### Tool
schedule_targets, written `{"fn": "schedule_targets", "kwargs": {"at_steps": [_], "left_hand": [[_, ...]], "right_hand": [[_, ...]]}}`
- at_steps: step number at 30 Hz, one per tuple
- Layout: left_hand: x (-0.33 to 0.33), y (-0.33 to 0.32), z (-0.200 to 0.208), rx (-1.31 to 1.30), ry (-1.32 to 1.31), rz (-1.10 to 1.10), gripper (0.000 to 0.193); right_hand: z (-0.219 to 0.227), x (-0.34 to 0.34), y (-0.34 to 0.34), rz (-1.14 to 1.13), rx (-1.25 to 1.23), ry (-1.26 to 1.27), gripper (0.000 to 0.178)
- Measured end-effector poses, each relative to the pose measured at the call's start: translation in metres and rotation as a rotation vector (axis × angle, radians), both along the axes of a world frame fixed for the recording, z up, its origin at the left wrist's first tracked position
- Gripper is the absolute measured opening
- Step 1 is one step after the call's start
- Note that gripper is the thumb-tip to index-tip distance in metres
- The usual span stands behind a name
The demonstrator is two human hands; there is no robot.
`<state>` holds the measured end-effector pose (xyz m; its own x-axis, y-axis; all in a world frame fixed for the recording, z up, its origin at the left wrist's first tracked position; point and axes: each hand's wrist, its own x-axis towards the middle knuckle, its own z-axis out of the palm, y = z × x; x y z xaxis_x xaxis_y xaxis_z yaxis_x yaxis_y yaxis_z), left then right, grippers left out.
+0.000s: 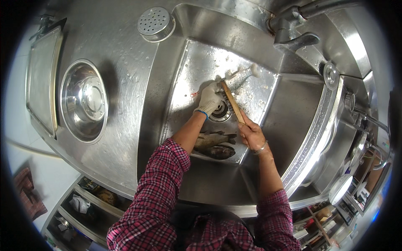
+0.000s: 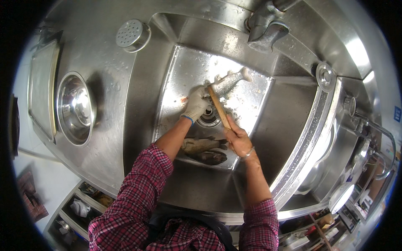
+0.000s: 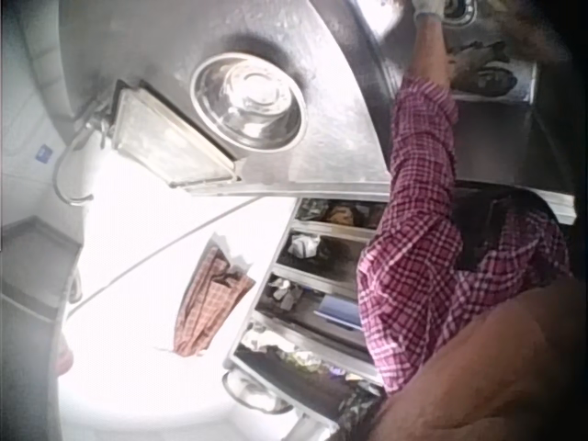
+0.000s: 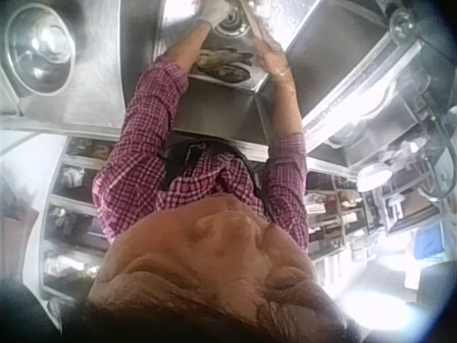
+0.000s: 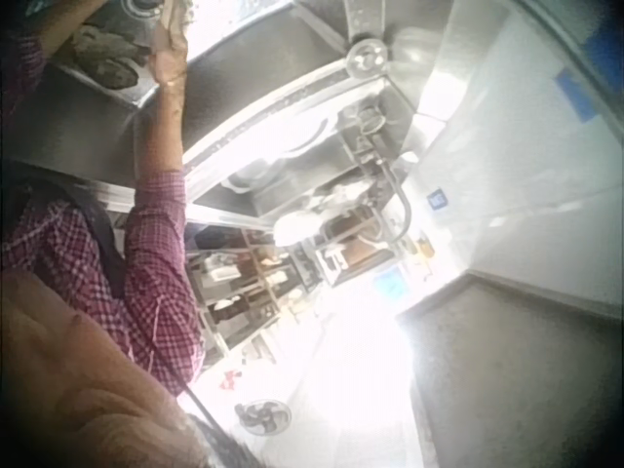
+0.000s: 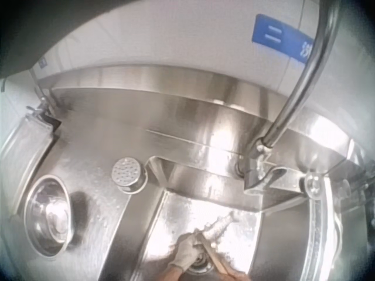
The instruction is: The person puts on gloves and scrubs whole fish in a stainless steel sink using a wooden brush. The fish are held and scrubbed one at a time under running water.
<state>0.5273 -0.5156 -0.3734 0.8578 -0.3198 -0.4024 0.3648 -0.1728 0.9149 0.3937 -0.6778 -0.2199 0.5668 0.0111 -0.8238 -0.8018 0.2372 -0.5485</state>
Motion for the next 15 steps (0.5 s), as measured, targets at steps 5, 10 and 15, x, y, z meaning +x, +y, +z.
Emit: {"fn": "schedule_targets", "kwargs": {"at_steps": [5,10,15], "left_hand": [[0.014,-0.009,0.062,-0.064,0.339,-0.006,0.024],[0.01,0.002,0.009,-0.305,0.352,0.161,0.014],[0.01,-0.001,0.005,-0.404,0.446,0.182,0.016]], "right_hand": [[-0.019,-0.007,-0.003,-0.098,-0.224,-0.078,0.057],[-0.064,-0.045,0.015,0.05,-0.247,-0.314,0.057],[-0.039,-0.024,0.02,0.028,-0.258,-0.221,0.058]]}}
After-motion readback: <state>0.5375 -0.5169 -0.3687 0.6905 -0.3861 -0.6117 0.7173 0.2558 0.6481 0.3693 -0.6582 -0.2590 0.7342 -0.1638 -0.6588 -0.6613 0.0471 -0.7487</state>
